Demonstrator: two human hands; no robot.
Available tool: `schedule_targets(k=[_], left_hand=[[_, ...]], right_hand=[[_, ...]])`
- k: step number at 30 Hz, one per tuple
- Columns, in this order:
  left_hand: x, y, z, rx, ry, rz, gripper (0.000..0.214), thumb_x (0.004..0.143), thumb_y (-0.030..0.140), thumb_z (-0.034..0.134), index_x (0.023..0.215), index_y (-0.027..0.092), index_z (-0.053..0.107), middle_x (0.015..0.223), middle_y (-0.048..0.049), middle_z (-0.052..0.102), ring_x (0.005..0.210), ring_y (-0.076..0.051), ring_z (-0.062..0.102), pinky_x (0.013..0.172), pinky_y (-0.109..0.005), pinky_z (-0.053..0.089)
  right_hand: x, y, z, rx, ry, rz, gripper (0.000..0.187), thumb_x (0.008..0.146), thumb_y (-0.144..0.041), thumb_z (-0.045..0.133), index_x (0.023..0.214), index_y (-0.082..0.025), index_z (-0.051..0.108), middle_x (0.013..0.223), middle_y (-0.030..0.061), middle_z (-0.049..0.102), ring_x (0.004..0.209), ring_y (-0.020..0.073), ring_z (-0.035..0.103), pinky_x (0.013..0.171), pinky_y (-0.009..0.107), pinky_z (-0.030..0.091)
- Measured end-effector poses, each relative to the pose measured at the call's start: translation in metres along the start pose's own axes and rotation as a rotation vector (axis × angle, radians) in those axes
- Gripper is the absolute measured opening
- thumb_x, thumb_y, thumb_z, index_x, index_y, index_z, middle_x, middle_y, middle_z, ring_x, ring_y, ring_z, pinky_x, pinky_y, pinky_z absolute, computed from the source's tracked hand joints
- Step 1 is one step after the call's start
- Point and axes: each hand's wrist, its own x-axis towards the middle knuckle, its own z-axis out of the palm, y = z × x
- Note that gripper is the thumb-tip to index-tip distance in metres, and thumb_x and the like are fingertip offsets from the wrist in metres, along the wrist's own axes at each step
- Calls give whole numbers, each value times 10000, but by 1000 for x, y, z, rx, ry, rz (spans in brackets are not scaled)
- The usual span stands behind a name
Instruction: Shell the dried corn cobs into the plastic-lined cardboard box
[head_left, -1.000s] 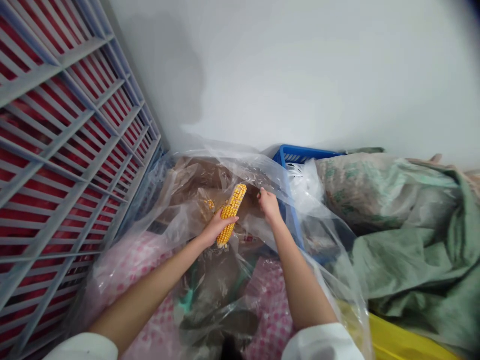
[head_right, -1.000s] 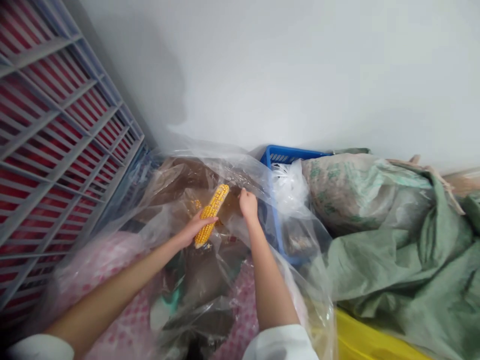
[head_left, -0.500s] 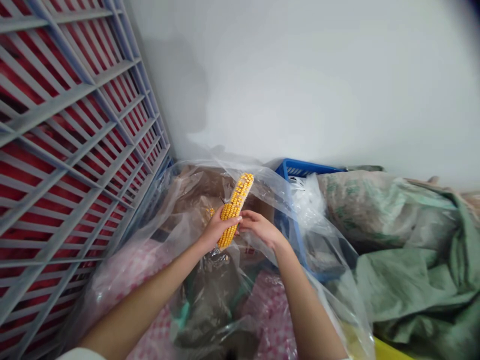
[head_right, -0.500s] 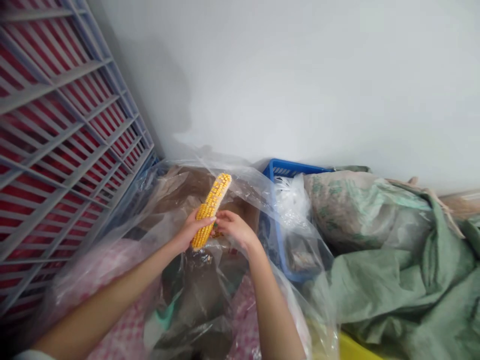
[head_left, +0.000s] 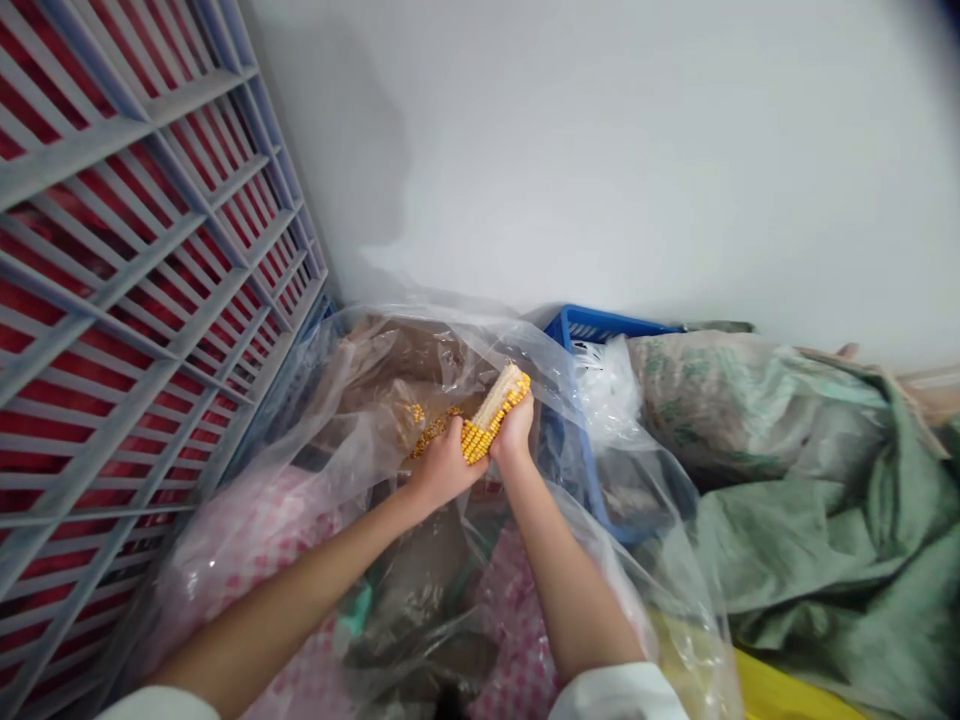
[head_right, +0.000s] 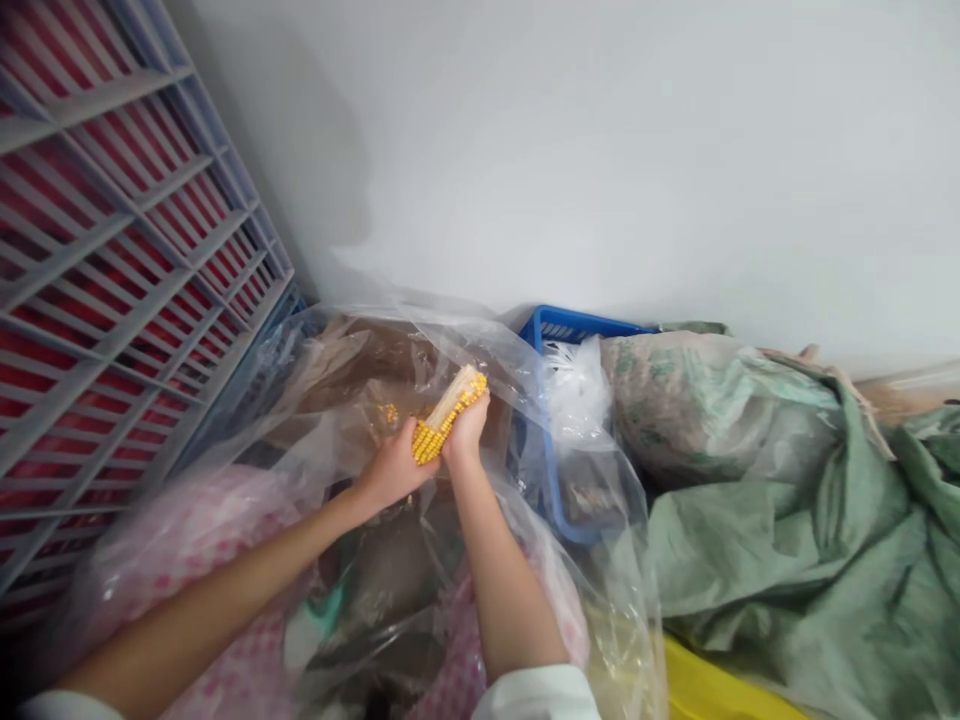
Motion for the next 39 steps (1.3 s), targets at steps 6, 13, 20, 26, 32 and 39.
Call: schedule_targets(k=[6, 13, 20, 26, 32, 39], left_hand=[[5, -5, -1, -178, 31, -41, 318, 669, 387, 582, 884, 203, 436, 727, -11, 563, 685, -177, 562, 580, -248, 372], [15, -12, -20, -459, 128, -86, 378, 665, 460, 600, 895, 186, 478, 800, -26, 602, 708, -160, 567, 632, -261, 414], [9, -6, -20, -204, 125, -26, 329, 695, 442, 568, 882, 203, 442, 787, -19, 587, 713, -166, 567, 595, -246, 384], [3, -2, -14, 135, 102, 0, 325, 716, 437, 534, 910, 220, 389, 811, -40, 574, 767, -203, 584, 586, -251, 363], [-3, 6, -11, 134, 33, 5, 278, 722, 410, 519, 862, 218, 374, 776, -47, 569, 744, -216, 588, 570, -258, 355], [-5, 7, -8, 110, 1, 9, 262, 706, 360, 528, 863, 212, 380, 757, -52, 569, 730, -221, 586, 555, -259, 339]], right_hand=[[2, -17, -18, -121, -133, 48, 612, 831, -555, 34, 908, -197, 524, 865, 63, 629, 825, 171, 602, 678, 283, 483], [-10, -70, -60, -569, 45, -448, 662, 788, -639, 279, 1249, -194, 443, 1293, 88, 457, 1217, 199, 382, 1021, 353, 253], [-12, -49, -31, -71, -267, 117, 651, 799, -650, 152, 1155, -202, 462, 1042, 107, 597, 853, 187, 610, 709, 324, 492], [-4, -28, -17, 14, -64, 95, 587, 821, -589, 55, 946, -198, 475, 962, 93, 611, 848, 166, 611, 673, 272, 498], [5, -15, -9, 17, 58, 66, 520, 849, -469, 43, 947, -184, 466, 1000, 86, 611, 966, 161, 592, 747, 266, 502], [3, -11, -5, 11, 37, 41, 555, 847, -422, 12, 958, -172, 495, 852, 64, 638, 887, 162, 620, 724, 264, 506]])
